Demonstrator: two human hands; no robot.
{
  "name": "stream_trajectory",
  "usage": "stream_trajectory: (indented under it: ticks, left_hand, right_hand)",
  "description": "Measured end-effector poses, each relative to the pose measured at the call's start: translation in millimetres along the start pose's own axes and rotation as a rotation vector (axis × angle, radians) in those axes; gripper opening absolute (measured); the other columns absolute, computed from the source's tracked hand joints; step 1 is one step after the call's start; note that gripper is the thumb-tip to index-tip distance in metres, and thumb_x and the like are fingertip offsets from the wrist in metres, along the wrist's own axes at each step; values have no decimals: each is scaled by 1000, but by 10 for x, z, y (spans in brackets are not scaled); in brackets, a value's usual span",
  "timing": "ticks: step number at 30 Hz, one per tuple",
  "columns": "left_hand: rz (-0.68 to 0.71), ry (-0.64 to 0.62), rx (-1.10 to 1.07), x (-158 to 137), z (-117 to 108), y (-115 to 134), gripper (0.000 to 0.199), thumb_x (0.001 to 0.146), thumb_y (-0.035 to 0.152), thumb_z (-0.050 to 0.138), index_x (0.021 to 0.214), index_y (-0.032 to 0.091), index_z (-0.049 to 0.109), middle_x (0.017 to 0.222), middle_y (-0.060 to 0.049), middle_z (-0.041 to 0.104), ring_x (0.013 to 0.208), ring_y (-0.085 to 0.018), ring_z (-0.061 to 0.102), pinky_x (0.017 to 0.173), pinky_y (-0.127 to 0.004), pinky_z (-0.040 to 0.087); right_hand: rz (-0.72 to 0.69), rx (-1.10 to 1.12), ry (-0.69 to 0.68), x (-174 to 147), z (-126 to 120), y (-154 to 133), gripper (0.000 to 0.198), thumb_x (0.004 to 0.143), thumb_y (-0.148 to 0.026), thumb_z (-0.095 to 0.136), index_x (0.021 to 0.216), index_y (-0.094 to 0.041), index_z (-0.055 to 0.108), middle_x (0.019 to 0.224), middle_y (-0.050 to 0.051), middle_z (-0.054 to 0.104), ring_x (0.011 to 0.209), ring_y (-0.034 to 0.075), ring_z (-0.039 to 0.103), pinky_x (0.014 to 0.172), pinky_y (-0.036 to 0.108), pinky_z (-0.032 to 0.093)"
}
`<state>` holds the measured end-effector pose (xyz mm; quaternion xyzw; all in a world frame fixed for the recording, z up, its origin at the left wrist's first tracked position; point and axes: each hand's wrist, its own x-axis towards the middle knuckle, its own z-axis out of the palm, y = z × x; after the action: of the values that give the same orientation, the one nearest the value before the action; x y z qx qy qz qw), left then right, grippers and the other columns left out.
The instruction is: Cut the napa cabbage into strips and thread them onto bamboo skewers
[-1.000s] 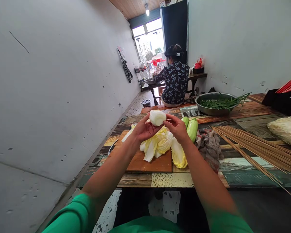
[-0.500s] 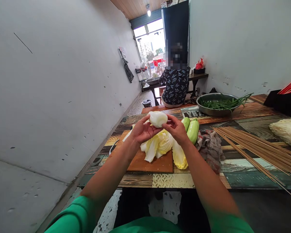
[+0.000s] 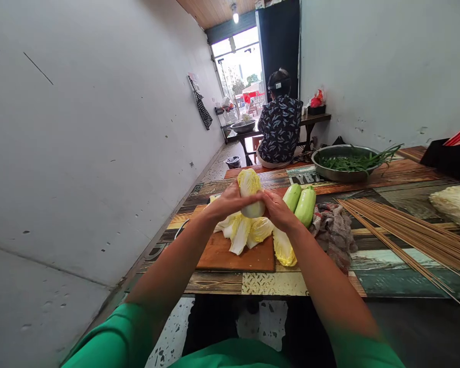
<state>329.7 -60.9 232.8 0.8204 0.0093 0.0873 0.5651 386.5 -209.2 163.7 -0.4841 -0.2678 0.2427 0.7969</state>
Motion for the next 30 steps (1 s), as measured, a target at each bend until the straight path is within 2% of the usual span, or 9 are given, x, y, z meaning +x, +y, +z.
stream_trajectory:
  ticks: [2, 4, 7, 11, 14, 16, 19, 24, 30]
  left_hand:
    - [28, -6, 71, 4, -26, -13, 88, 57, 35, 94, 132, 17, 53, 115, -12, 65, 108, -27, 62, 97, -41, 51]
    - [20, -67, -1, 18, -36, -57, 93, 61, 36, 91, 140, 18, 46, 104, -8, 68, 93, -22, 65, 85, -36, 54]
    - [49, -61, -52, 49, -34, -140, 81, 67, 34, 86, 137, 15, 50, 89, -3, 67, 75, -15, 62, 70, -28, 52]
    - [87, -108, -61, 82, -40, -173, 55, 69, 24, 78, 120, 14, 59, 88, -2, 66, 74, -12, 61, 70, -25, 51]
    - [69, -147, -87, 93, -31, -161, 51, 67, 17, 73, 116, 14, 60, 87, -1, 66, 75, -12, 61, 72, -25, 52]
    - [75, -96, -58, 97, -3, -166, 47, 66, 13, 70, 112, 14, 61, 88, -1, 66, 75, -12, 61, 72, -24, 51]
    - [104, 21, 66, 97, 47, -177, 36, 69, 8, 65, 105, 14, 62, 91, -2, 68, 77, -14, 62, 71, -23, 50]
    - [139, 161, 491, 61, 49, -79, 22, 78, 4, 52, 92, 16, 64, 87, -2, 70, 81, -16, 62, 75, -25, 48]
    - [123, 224, 815, -29, 54, 92, 33, 87, 8, 44, 110, 17, 66, 108, -10, 73, 101, -24, 68, 86, -31, 48]
  right_hand:
    - [-18, 2, 16, 1, 2, -6, 51, 72, -63, 78, 101, -22, 68, 98, 2, 74, 84, 17, 68, 72, 27, 57]
    - [-43, -11, 56, 5, -4, -10, 49, 73, -59, 78, 102, -22, 66, 99, 2, 74, 86, 16, 68, 73, 27, 56]
    - [-68, -22, 144, 14, -21, -12, 50, 71, -54, 81, 106, -23, 62, 99, 2, 74, 86, 16, 69, 74, 27, 55]
    - [-53, -14, 230, 12, -36, -35, 57, 66, -55, 83, 107, -23, 60, 95, 1, 74, 77, 15, 68, 66, 26, 53]
    - [-56, -29, 211, -5, -27, -64, 63, 64, -57, 84, 112, -22, 63, 95, 2, 74, 77, 16, 67, 66, 26, 52]
    - [-77, -78, 166, -16, -18, -71, 63, 65, -58, 83, 113, -21, 66, 97, 3, 75, 80, 17, 68, 68, 27, 52]
    - [-104, -161, 141, -16, -15, -52, 58, 67, -61, 81, 106, -19, 71, 100, 6, 76, 83, 19, 67, 71, 28, 52]
    - [-111, -191, 207, 10, -51, -33, 59, 67, -67, 76, 102, -20, 71, 96, 5, 75, 82, 20, 66, 70, 29, 51]
    - [-106, -394, 253, -7, -87, -72, 59, 65, -66, 77, 97, -17, 71, 90, 6, 73, 74, 18, 62, 64, 29, 48]
